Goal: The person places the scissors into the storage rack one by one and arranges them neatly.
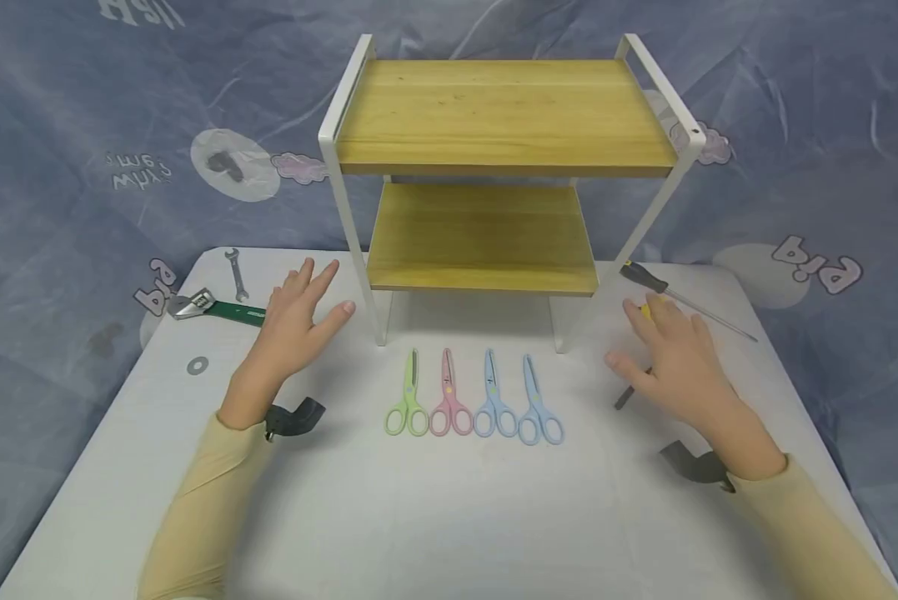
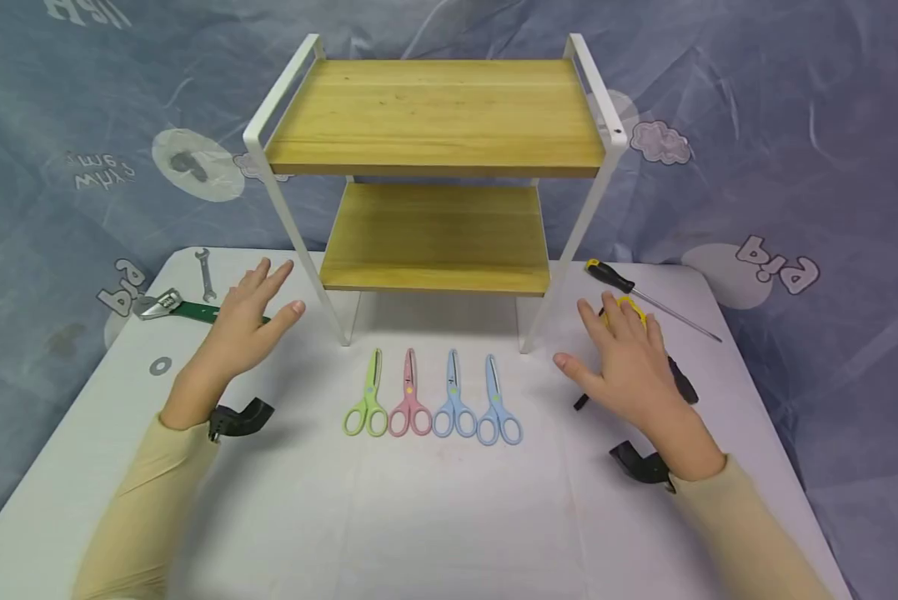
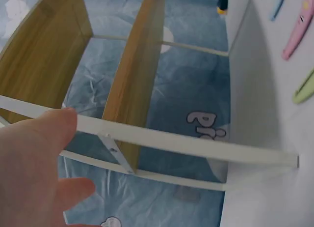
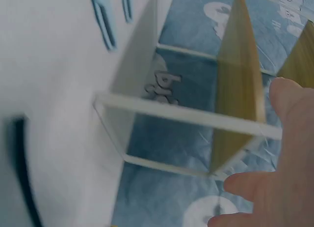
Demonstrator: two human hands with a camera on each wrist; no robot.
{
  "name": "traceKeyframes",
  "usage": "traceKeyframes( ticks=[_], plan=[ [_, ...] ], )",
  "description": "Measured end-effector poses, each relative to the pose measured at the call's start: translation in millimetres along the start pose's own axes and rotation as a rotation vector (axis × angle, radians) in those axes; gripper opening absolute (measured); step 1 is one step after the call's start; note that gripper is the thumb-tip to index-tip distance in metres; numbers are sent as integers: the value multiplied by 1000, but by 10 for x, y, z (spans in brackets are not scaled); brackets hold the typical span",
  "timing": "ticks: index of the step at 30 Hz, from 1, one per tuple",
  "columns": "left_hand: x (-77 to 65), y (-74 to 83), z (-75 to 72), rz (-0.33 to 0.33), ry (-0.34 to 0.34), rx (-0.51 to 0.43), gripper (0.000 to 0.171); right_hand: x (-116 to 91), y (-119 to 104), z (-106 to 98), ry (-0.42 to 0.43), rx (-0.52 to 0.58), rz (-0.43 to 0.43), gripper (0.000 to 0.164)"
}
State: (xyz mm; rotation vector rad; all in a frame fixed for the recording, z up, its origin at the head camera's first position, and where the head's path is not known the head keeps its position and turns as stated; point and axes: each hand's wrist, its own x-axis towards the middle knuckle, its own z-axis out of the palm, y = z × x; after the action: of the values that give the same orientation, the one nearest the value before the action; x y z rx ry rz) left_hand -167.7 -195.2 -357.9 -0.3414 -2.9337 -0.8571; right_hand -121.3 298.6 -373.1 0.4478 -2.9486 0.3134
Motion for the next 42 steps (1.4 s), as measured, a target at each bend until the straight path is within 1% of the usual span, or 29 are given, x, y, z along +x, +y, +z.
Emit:
traceKeyframes(
  ticks=[4,7,10,13,15,19,21,24,28,31,34,38,40,42],
  plan=[
    [65,24,93,48,78,-159,64,-61,-65,192,7,47,-25,77],
    [130,56,171,73,150,-261,59,-112,-133,365,-11,96,-31,71],
    [201,79,242,60,193,-379,53,-165,-217,555,-35,158,-44,65],
    [267,96,297,36,195,-523,48,-218,-301,723,-54,226,-58,61],
    [301,97,334,25,177,-619,44,-257,-352,802,-68,269,-56,60],
    [319,107,414,21,129,-762,38,-326,-435,888,-88,325,-49,58],
    [312,119,445,15,121,-802,37,-354,-464,927,-80,350,-67,56],
    [304,133,483,10,130,-869,38,-388,-488,983,-61,360,-127,49],
    [303,127,528,4,137,-917,40,-415,-490,1036,-11,303,-234,42],
    [288,125,538,-1,137,-933,41,-417,-491,1045,30,283,-284,35],
    [269,126,543,-7,144,-945,40,-421,-505,1053,25,305,-265,29],
    [274,123,560,-3,153,-951,40,-431,-544,1043,-35,304,-175,23],
    [284,122,567,6,160,-952,39,-432,-564,1028,-59,286,-141,25],
    [296,122,570,18,170,-952,39,-429,-574,1010,-79,266,-127,28]
  ],
)
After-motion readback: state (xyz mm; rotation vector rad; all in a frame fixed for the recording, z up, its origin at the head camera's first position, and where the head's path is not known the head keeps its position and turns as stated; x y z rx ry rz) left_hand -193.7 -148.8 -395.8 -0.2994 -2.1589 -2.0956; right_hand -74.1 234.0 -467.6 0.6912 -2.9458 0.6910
